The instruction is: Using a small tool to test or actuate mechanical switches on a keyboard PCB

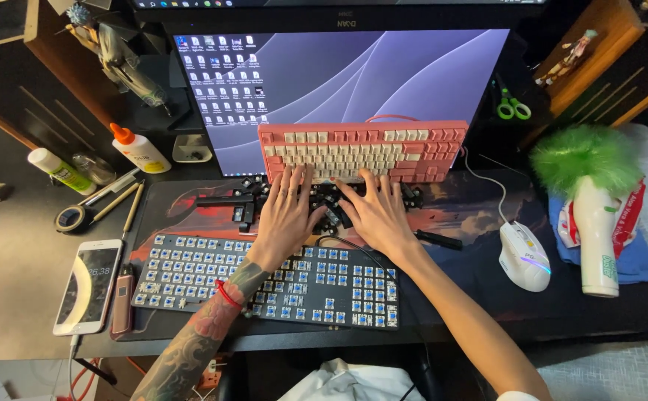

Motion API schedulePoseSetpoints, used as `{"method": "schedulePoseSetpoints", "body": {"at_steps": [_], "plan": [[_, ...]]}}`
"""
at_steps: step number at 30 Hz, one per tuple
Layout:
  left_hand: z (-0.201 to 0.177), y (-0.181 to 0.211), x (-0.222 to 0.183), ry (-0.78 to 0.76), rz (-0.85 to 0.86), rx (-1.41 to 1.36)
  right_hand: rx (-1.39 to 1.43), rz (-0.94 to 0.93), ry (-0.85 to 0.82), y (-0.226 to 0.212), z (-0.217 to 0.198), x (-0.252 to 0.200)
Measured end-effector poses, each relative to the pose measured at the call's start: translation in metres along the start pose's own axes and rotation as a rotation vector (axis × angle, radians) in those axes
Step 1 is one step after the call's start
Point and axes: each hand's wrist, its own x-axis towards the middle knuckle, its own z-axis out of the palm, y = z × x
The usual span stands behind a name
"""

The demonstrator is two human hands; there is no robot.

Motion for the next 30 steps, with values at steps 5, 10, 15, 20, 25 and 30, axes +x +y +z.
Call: {"method": "schedulePoseSetpoints", "body": {"at_steps": [5, 10, 15, 20, 25, 30], "plan": [[-0.004, 0.004, 0.001, 0.008, -0.005, 0.02, -0.006, -0.013, 0.012, -0.001, 0.0, 0.0], [0.004, 0.003, 0.0, 0.037, 0.021, 0.046, 0.012, -0.004, 0.007, -0.002, -0.004, 0.001], [0.0, 0.002, -0.004, 0.1, 0.029, 0.062, 0.013, -0.005, 0.026, -0.003, -0.007, 0.005], [0.003, 0.0, -0.004, 0.066, 0.03, 0.008, 0.034, -0.011, 0.067, -0.003, -0.004, 0.012], [-0.007, 0.0, -0.005, 0.045, 0.032, -0.019, 0.033, -0.008, 0.087, 0.0, -0.001, 0.016], [-0.032, 0.0, -0.009, -0.012, 0.04, -0.094, -0.009, -0.028, 0.117, 0.003, 0.001, 0.011]]}}
